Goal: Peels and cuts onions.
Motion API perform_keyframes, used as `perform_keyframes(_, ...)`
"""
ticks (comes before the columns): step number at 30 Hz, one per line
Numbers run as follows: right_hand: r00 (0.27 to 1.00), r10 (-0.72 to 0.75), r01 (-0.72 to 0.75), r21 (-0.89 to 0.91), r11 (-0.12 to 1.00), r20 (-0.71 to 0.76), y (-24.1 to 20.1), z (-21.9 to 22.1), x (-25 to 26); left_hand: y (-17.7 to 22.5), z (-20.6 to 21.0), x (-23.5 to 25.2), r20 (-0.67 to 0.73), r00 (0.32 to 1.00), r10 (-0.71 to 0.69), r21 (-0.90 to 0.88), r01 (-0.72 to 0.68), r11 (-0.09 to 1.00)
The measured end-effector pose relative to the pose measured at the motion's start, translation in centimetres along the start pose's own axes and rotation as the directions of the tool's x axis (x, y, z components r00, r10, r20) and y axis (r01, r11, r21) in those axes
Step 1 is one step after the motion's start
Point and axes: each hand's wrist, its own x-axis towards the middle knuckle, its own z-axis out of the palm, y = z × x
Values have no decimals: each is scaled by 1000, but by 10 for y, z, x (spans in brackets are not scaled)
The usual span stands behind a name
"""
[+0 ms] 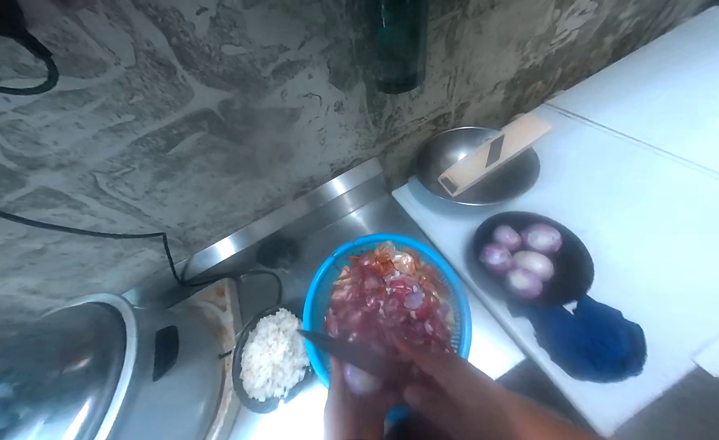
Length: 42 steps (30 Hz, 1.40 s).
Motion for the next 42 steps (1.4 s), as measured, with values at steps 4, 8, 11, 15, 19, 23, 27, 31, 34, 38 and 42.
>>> perform_keyframes(4, 993, 98, -94, 63, 994, -62, 9, -3, 6, -6, 3, 2, -102, 995, 15, 119, -3, 993)
perform_keyframes(8, 931, 303, -242, 276, 930, -205, 22, -23, 4, -9, -1, 15, -13, 987, 159, 493, -132, 860)
perform_keyframes(11, 875, 422, -269, 486, 831, -237, 35, -37, -10, -10, 25, 28, 42, 972, 232, 784, -175, 595)
perform_keyframes(15, 782, 523, -207, 650, 731, -340, 54, -62, -40, -30, 71, 66, 163, 976, 142, 948, -195, 252)
perform_keyframes(19, 623, 609, -129, 704, 698, -490, 84, -92, -72, -83, 117, 133, 215, 976, -19, 974, -216, -65)
perform_keyframes(23, 461, 672, -82, 726, 683, -580, 111, -125, -106, -143, 165, 193, 264, 958, -115, 939, -283, -195)
perform_keyframes(27, 412, 695, -71, 739, 670, -589, 133, -150, -138, -187, 185, 234, 226, 949, -218, 818, -307, -487)
perform_keyframes(31, 496, 650, -125, 694, 709, -575, 152, -164, -156, -176, 181, 216, 322, 941, -103, 815, -330, -477)
perform_keyframes(34, 522, 632, -143, 672, 727, -572, 154, -167, -154, -131, 151, 181, 346, 937, 52, 861, -295, -415)
perform_keyframes(38, 619, 483, -76, 566, 821, -619, 148, -163, -133, -51, 80, 122, -20, 952, 305, 913, 142, -383)
perform_keyframes(42, 686, 379, -38, 491, 871, -621, 130, -156, -103, -8, 17, 73, -363, 890, 276, 792, 451, -411)
